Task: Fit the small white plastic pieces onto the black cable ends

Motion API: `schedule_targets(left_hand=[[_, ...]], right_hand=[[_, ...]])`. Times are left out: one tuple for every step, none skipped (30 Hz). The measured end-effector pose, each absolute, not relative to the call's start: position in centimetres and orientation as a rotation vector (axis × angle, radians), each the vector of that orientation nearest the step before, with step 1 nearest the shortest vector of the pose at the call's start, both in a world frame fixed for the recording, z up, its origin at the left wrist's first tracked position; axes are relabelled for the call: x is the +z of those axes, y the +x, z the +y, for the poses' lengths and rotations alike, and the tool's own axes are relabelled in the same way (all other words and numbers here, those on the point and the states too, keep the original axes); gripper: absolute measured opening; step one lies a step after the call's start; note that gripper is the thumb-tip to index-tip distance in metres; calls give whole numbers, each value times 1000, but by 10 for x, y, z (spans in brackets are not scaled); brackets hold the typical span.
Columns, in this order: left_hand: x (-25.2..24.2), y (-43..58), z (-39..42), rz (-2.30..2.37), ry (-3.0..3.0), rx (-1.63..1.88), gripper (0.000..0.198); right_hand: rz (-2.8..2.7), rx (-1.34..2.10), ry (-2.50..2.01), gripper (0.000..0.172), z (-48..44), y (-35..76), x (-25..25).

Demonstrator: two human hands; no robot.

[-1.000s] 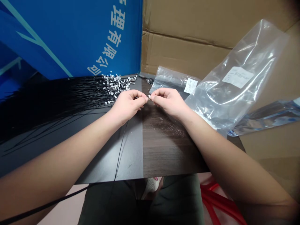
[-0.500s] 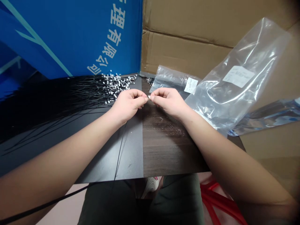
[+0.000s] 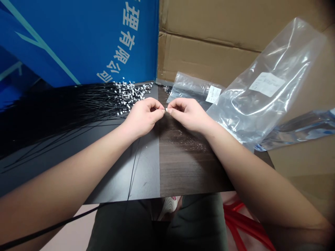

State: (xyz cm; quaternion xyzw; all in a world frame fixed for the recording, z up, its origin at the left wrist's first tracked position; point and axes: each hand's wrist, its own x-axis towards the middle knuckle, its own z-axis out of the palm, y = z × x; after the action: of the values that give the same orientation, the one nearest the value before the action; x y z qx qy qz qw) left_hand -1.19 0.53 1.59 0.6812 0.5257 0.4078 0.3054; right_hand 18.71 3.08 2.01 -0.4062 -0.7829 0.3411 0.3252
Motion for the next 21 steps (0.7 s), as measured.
schedule_targets(left_hand=[[16,-12,5,1393,1811,1074,15],[17,-12,5,1395,1820,1067,14],[17,-12,5,1400,1831,1063,14],[17,-11,4,1405,1843,1056,13],[18,-11,4,1411,1855,1051,13],[18,-11,4,1419,1865,1048,12],[18,-11,4,1425,1873,1046,12],[18,-11,4,1431,1878,1047,12],[18,-11,3,1434,1880,1054,11],[19,-11,3,1433,1883,1060,12],[19,-11,3,1431,1884,1068,12],[19,-10,3,1428,1883,1074,12],[19,-10,3,1424,1882,1079,12],[19,-10,3,1420,1878,1083,12],[19,-10,3,1420,1872,1088,12],[19,-10,3,1419,1865,1090,12],[19,-9,2,1418,1852,1097,12],[18,-9,2,1416,1835,1102,12],[17,-9,2,1411,1810,1107,12],[16,-9,3,1405,1775,1111,12],[15,-9,3,1395,1732,1111,13]], right_hand=[[-2062,888,-1068,14,31,187,20],[-2070,884,-1068,14,31,188,20],[-2076,881,-1070,13,31,188,20],[-2079,879,-1071,13,31,188,20],[-2082,880,-1072,12,30,188,20],[-2082,881,-1073,12,30,188,20],[-2081,884,-1075,11,30,188,20],[-2079,892,-1075,11,30,188,20],[-2073,904,-1072,11,30,188,20],[-2066,917,-1066,11,30,187,20],[-2058,933,-1060,11,30,187,20],[-2047,947,-1052,12,30,187,20],[-2037,960,-1044,12,30,187,20],[-2027,969,-1038,12,31,186,20],[-2018,978,-1035,13,31,186,20],[-2009,984,-1038,13,31,186,20],[-2003,991,-1044,14,32,186,19],[-1996,995,-1052,14,32,186,19],[-1991,999,-1062,14,32,186,19],[-1986,1001,-1072,14,32,186,19],[-1982,1000,-1081,14,32,186,19]])
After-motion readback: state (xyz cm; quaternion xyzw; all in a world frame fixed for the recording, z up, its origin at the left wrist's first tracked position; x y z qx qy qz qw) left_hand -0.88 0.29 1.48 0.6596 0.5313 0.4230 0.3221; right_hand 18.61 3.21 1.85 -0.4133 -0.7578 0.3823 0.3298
